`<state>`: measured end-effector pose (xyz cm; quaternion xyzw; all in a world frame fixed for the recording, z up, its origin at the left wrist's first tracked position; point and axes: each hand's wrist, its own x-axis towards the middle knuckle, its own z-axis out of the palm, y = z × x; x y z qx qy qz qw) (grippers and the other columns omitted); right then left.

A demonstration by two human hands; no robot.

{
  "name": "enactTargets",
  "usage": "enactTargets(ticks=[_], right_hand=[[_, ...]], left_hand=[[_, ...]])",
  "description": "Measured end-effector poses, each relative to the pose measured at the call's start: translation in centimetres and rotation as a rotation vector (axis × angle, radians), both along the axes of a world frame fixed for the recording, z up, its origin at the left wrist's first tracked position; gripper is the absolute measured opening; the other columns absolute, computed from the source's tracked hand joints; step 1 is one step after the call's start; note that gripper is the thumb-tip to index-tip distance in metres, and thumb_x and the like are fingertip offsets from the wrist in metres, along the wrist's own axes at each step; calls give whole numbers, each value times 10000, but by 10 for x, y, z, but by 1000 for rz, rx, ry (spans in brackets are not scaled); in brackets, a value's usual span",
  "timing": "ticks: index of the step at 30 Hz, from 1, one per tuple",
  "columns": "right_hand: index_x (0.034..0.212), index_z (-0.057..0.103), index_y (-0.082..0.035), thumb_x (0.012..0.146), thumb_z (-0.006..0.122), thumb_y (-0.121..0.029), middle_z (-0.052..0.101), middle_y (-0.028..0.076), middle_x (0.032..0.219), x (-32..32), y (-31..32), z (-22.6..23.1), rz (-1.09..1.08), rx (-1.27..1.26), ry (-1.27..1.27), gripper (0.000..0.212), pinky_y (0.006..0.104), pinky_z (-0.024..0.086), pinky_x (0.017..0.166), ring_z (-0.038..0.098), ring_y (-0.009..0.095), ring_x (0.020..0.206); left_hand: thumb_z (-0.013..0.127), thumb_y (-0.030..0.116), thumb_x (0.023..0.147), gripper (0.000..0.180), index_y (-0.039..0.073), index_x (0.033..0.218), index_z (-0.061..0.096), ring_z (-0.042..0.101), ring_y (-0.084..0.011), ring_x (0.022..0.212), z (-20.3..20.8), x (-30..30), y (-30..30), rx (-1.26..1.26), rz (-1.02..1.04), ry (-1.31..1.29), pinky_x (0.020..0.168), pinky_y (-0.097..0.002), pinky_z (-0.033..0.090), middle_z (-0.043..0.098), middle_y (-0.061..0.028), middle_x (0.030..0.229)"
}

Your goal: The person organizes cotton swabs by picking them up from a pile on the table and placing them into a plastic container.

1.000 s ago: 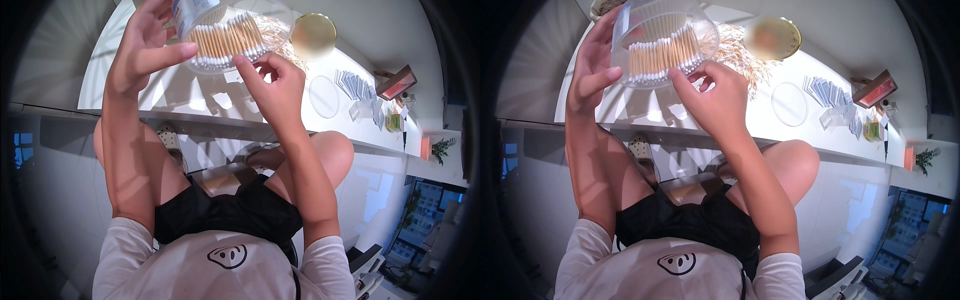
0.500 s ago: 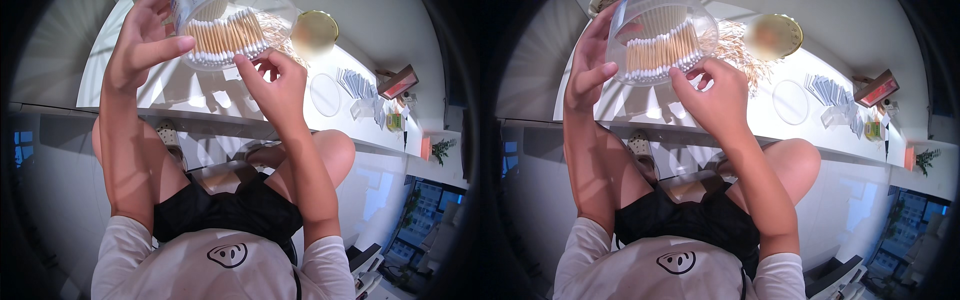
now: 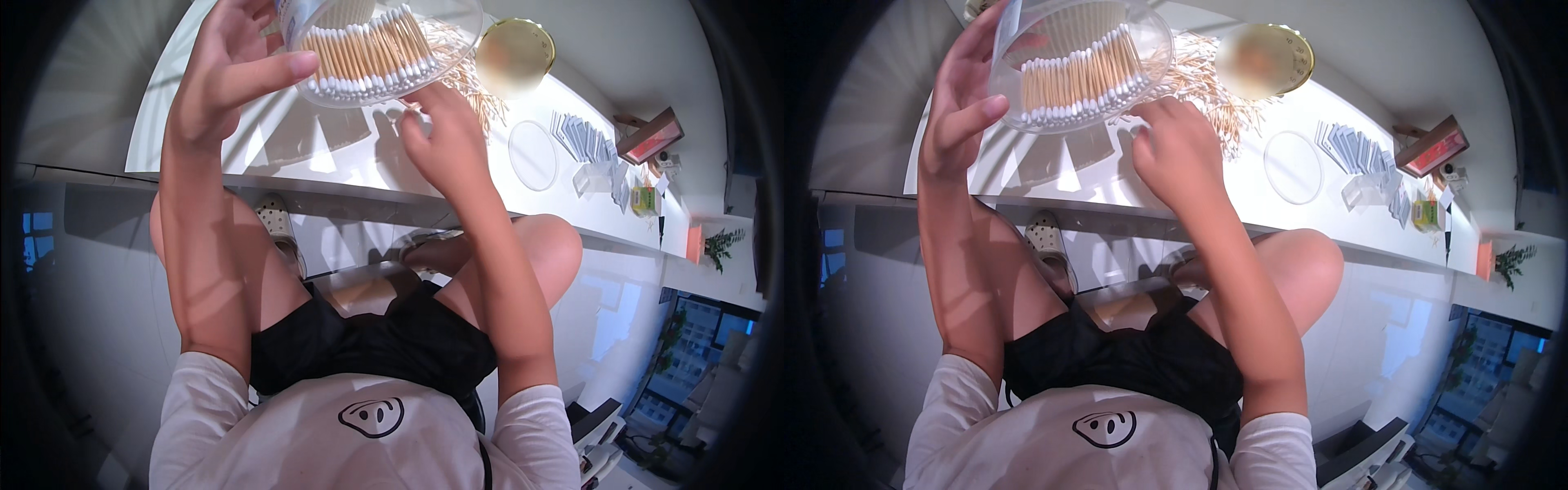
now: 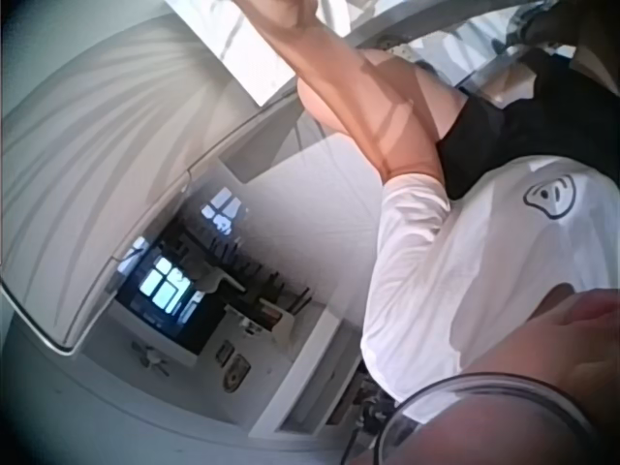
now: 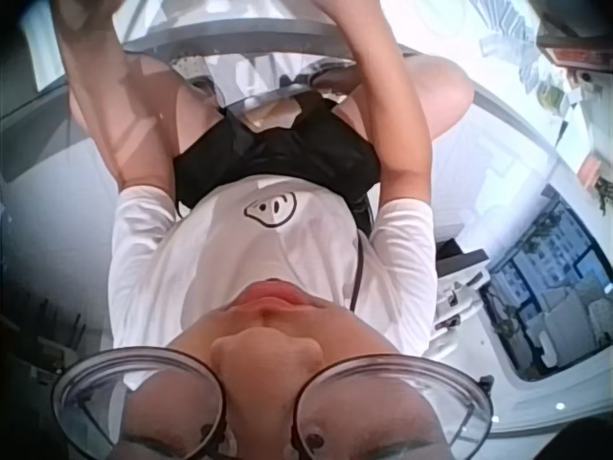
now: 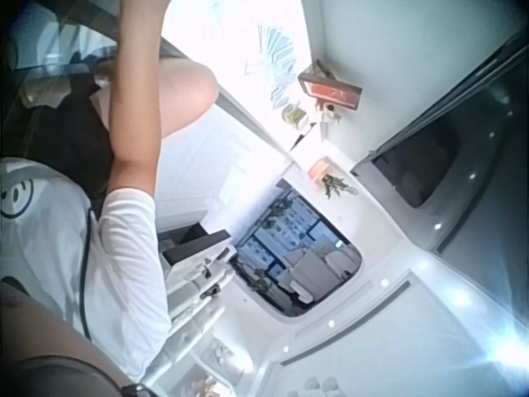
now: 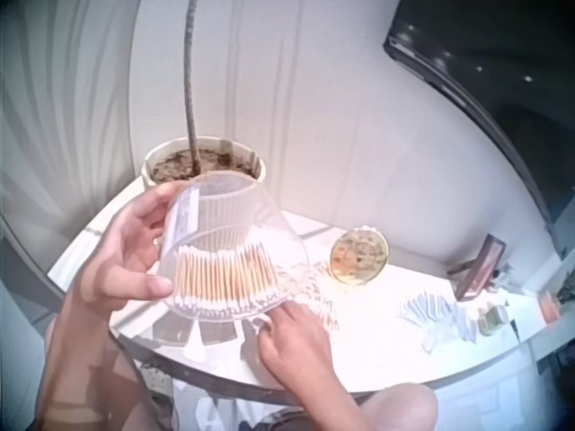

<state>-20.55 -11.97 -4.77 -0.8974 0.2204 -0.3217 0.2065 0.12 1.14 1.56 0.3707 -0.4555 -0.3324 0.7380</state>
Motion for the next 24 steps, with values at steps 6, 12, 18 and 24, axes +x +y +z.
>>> enactTargets(ticks=[6, 12, 18, 24], right_hand=[[1003, 726, -21, 792, 625, 13, 685, 133, 1013, 0, -9, -26, 160, -81, 262, 237, 418, 509, 872, 642, 327, 949], [1087, 645, -4, 845, 594, -8, 638, 152, 1017, 2, -9, -32, 163, -202, 238, 247, 417, 496, 888, 617, 339, 970], [1073, 617, -17, 900, 584, -14, 629, 161, 988, 11, -6, -19, 129, -260, 109, 176, 454, 486, 834, 619, 338, 942], [1152, 610, 6, 922, 640, -16, 657, 164, 977, 10, -2, -12, -43, -1, -259, 233, 353, 508, 746, 631, 257, 871]], left_hand=[[823, 7, 553, 1068, 38, 1516, 363, 392, -309, 1428, -12, 3, 2, 13, 53, 52, 1210, -426, 252, 424, -166, 1528], [832, 10, 556, 1063, 23, 1510, 365, 374, -311, 1443, -3, -4, 0, -59, -51, 140, 1215, -422, 240, 403, -180, 1540], [850, 44, 558, 1073, -12, 1505, 349, 383, -304, 1436, -2, -5, 2, -34, -38, 102, 1213, -406, 243, 412, -183, 1531], [845, 54, 556, 1069, -26, 1498, 347, 427, -293, 1399, 2, -7, -1, 22, -55, 83, 1199, -402, 271, 450, -176, 1485]])
